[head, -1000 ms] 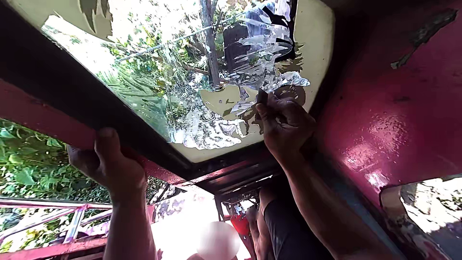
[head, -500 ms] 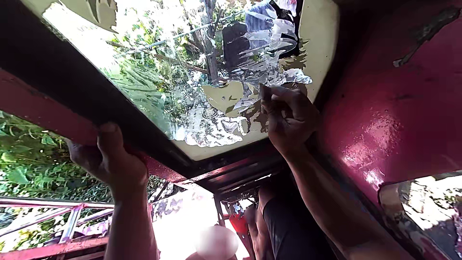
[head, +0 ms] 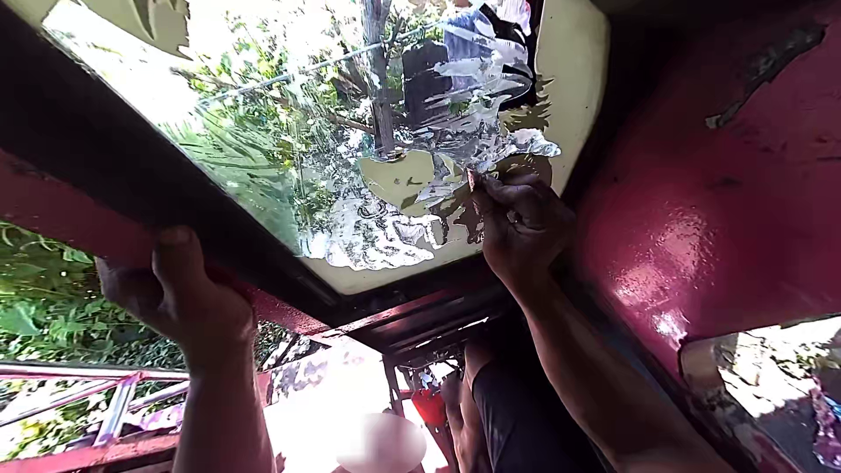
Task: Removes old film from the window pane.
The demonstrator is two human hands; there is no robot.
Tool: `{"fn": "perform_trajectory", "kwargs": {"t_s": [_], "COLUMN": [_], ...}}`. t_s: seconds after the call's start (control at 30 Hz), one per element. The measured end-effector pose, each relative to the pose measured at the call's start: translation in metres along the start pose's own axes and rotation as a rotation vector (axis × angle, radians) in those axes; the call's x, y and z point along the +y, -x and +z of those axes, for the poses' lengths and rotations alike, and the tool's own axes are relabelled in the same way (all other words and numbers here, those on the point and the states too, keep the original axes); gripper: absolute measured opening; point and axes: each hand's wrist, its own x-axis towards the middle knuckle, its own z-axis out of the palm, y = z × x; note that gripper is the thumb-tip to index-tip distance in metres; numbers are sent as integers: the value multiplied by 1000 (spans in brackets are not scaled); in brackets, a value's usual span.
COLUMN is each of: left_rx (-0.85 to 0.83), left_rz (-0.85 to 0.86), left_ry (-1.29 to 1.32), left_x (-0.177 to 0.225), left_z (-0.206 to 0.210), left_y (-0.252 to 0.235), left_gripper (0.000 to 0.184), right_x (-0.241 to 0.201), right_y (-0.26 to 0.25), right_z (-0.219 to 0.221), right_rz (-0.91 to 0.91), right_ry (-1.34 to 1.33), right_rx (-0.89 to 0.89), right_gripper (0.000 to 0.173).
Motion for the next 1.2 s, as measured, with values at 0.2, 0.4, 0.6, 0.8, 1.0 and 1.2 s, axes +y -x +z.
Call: {"fn": "perform_trajectory", "kwargs": {"t_s": [0.2, 0.4, 0.6, 0.8, 1.0, 1.2], "left_rx": [9, 5, 5, 27, 41, -1], "left_rz": [-25, -21, -9, -3, -9, 49], "left_ry": [-13, -16, -22, 12, 8, -25], "left_x": [0, -2, -5, -2, -2, -6], "left_z": [0, -2, -6, -1, 5, 4], "left_y": [1, 1, 2, 3, 2, 1], "left_gripper": [29, 28, 28, 31, 28, 26], "right_x": [-3, -5, -7, -11, -16, -21], "right_y": [-7, -10, -10, -12, -14, -17], "right_z": [3, 5, 9, 15, 22, 28], "right_rz": [-57, -53, -46, -16, -11, 34], "right_ry": [33, 44, 49, 40, 73, 42], "right_rx": [-11, -12, 9, 39, 65, 77], "right_gripper": [6, 6, 5, 5, 5, 8]}}
